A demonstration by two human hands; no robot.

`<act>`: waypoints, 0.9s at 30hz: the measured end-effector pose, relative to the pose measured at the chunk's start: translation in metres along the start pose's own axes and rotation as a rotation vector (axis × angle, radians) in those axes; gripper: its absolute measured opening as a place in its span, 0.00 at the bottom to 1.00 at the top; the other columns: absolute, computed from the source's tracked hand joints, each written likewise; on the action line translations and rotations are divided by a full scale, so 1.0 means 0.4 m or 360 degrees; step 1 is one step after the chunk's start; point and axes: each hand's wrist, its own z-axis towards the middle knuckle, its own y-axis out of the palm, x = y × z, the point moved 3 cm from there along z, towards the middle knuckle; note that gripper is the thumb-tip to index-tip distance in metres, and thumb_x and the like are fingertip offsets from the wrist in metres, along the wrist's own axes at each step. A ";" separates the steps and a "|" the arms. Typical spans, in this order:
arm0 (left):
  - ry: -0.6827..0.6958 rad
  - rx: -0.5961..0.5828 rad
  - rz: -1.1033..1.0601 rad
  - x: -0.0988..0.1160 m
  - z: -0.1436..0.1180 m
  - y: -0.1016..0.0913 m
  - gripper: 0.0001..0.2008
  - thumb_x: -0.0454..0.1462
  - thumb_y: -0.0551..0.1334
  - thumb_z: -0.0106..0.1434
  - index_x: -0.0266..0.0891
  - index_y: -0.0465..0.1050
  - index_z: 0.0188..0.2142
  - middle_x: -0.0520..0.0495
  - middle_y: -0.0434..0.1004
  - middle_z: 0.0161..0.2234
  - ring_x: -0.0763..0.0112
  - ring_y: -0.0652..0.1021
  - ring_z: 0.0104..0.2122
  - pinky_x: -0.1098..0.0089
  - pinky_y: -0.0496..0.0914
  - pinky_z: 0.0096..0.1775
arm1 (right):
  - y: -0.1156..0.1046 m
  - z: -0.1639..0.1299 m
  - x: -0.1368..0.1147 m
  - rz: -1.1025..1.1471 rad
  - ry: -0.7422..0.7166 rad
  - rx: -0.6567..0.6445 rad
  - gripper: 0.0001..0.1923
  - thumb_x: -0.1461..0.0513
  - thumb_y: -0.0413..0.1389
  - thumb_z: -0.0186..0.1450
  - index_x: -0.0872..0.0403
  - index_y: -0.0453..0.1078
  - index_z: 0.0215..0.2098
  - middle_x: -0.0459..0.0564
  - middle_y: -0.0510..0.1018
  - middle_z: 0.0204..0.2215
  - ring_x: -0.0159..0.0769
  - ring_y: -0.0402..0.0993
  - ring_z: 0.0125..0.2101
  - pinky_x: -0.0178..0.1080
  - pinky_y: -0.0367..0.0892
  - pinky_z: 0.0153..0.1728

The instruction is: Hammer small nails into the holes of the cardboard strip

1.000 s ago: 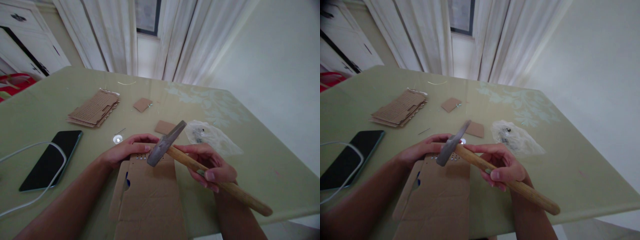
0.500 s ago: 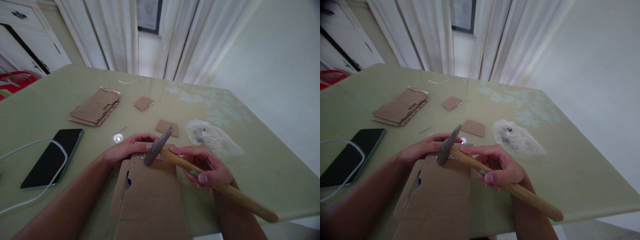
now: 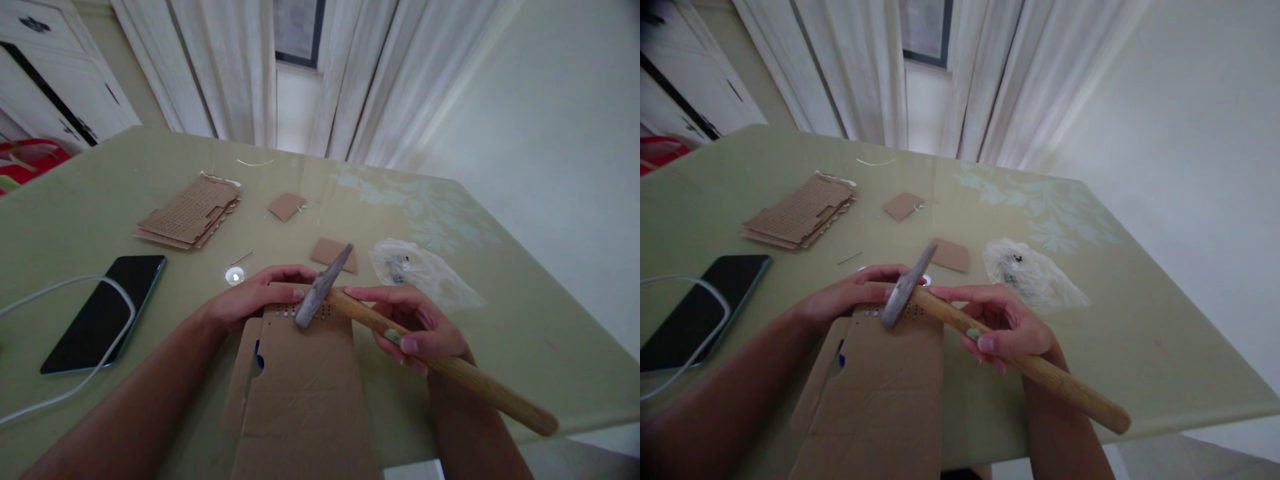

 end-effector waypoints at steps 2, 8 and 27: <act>0.0014 -0.0025 -0.0004 0.001 0.001 0.002 0.21 0.41 0.78 0.60 0.41 0.84 0.52 0.45 0.87 0.43 0.66 0.83 0.36 0.72 0.75 0.38 | -0.002 -0.003 0.004 0.0011 -0.0004 0.0027 0.38 0.60 0.69 0.66 0.52 0.68 0.73 0.44 0.75 0.25 0.25 0.65 0.18 0.23 0.66 0.14; 0.0064 -0.0097 -0.0032 0.005 0.000 0.008 0.17 0.39 0.76 0.62 0.43 0.85 0.50 0.46 0.87 0.45 0.66 0.84 0.36 0.72 0.74 0.37 | 0.009 -0.009 -0.006 0.0060 -0.0089 0.0021 0.39 0.63 0.71 0.65 0.49 0.69 0.73 0.41 0.73 0.23 0.23 0.58 0.16 0.22 0.64 0.14; 0.0090 -0.0150 0.0087 0.007 -0.001 0.002 0.18 0.40 0.73 0.64 0.44 0.84 0.54 0.42 0.85 0.56 0.58 0.85 0.47 0.67 0.77 0.46 | -0.008 -0.036 -0.013 0.0008 -0.0046 0.0085 0.38 0.61 0.72 0.63 0.55 0.72 0.70 0.43 0.73 0.23 0.24 0.59 0.16 0.23 0.58 0.12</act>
